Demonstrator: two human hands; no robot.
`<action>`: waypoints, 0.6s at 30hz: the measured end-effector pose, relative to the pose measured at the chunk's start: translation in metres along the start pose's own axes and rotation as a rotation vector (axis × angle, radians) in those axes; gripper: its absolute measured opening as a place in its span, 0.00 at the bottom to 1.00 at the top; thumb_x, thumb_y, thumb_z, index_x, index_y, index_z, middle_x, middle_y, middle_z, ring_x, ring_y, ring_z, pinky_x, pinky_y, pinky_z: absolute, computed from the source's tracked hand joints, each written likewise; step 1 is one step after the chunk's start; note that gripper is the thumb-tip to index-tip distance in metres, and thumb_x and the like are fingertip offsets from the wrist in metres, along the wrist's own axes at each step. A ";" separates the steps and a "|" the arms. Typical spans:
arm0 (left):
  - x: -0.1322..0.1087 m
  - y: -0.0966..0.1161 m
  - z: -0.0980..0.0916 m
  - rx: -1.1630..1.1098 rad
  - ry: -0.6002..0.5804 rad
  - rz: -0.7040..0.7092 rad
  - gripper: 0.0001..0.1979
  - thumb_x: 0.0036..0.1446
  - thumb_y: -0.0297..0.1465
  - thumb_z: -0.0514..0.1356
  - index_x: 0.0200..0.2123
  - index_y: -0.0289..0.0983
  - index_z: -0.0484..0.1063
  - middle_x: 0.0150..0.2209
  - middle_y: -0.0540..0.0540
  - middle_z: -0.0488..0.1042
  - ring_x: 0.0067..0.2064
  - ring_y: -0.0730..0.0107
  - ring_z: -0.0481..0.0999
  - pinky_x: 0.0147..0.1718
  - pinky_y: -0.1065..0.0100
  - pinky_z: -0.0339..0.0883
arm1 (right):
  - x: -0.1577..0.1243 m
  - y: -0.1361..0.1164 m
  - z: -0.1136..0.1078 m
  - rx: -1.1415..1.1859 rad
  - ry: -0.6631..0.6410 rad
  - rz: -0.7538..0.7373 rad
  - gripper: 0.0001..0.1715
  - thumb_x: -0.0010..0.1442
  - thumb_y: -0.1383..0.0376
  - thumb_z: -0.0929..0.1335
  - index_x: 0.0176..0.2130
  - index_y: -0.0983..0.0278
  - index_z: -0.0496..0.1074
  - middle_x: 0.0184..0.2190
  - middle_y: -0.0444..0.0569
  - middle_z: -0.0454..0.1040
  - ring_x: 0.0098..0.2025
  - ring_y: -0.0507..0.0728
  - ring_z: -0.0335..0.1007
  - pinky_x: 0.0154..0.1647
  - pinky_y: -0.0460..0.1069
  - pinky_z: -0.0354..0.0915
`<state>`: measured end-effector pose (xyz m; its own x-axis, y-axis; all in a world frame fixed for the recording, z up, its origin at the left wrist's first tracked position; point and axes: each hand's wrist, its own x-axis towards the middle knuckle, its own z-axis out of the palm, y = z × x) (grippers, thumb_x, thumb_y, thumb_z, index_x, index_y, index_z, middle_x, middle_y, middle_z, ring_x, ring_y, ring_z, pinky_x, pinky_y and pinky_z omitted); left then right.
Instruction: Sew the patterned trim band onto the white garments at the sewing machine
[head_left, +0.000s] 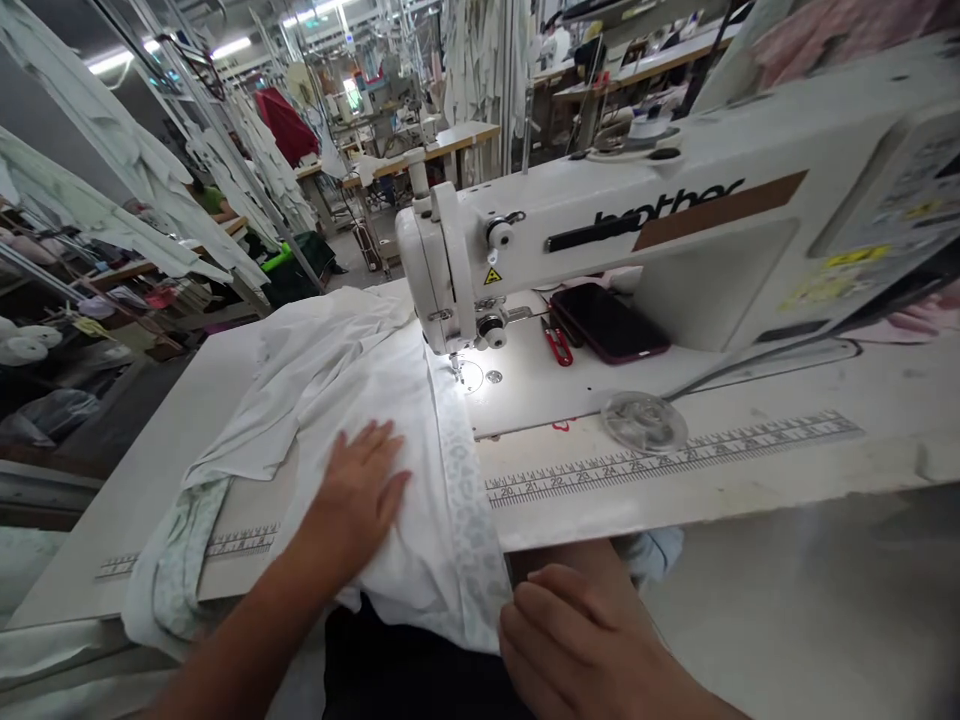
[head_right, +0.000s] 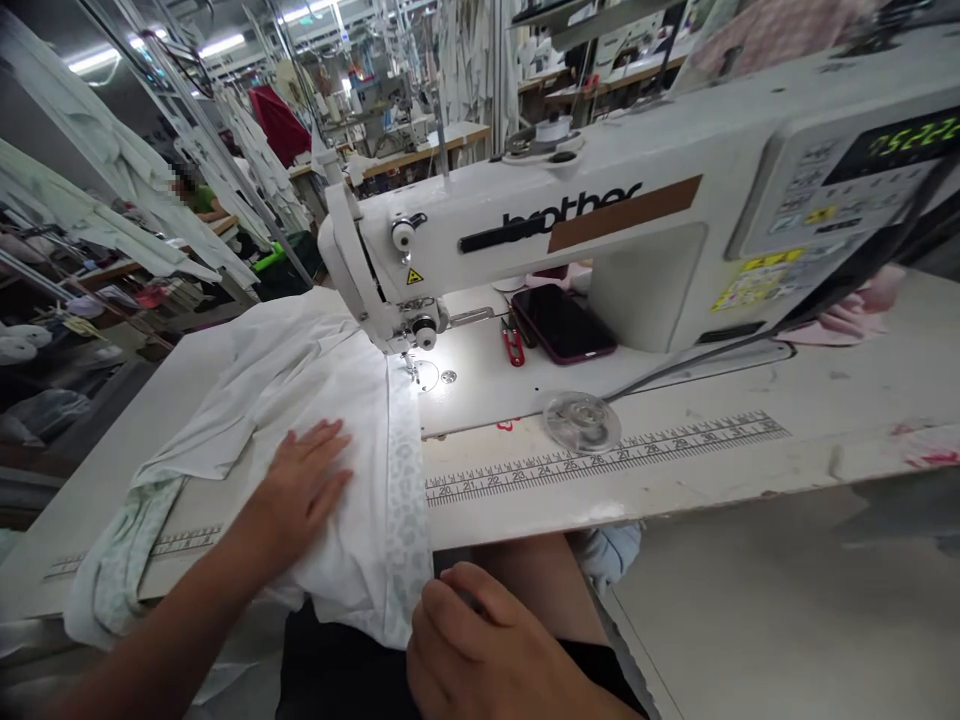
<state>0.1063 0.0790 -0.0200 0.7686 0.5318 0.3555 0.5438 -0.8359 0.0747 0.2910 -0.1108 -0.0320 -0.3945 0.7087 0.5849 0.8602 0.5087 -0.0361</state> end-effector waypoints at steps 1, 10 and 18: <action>0.009 0.015 0.002 -0.060 -0.004 0.046 0.17 0.65 0.31 0.51 0.55 0.34 0.66 0.58 0.36 0.68 0.62 0.52 0.64 0.60 0.39 0.54 | 0.000 0.001 -0.002 -0.007 -0.016 -0.011 0.18 0.64 0.76 0.59 0.34 0.64 0.74 0.31 0.46 0.75 0.39 0.56 0.66 0.52 0.53 0.58; 0.032 0.052 0.022 -0.159 0.033 0.396 0.16 0.65 0.33 0.55 0.51 0.30 0.69 0.53 0.37 0.74 0.57 0.55 0.71 0.58 0.47 0.63 | -0.013 0.005 -0.002 0.034 -0.036 0.092 0.19 0.62 0.78 0.59 0.33 0.62 0.73 0.30 0.46 0.76 0.35 0.55 0.68 0.49 0.52 0.60; 0.040 0.047 0.019 -0.130 0.062 0.522 0.13 0.64 0.29 0.56 0.47 0.30 0.73 0.50 0.39 0.77 0.53 0.54 0.74 0.55 0.50 0.68 | -0.010 0.021 0.009 0.078 0.042 0.064 0.21 0.67 0.75 0.56 0.31 0.64 0.72 0.30 0.46 0.76 0.37 0.55 0.67 0.51 0.53 0.59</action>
<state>0.1685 0.0636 -0.0197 0.9020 0.0352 0.4303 0.0454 -0.9989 -0.0136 0.3102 -0.1023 -0.0461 -0.3240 0.7209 0.6126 0.8549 0.5005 -0.1367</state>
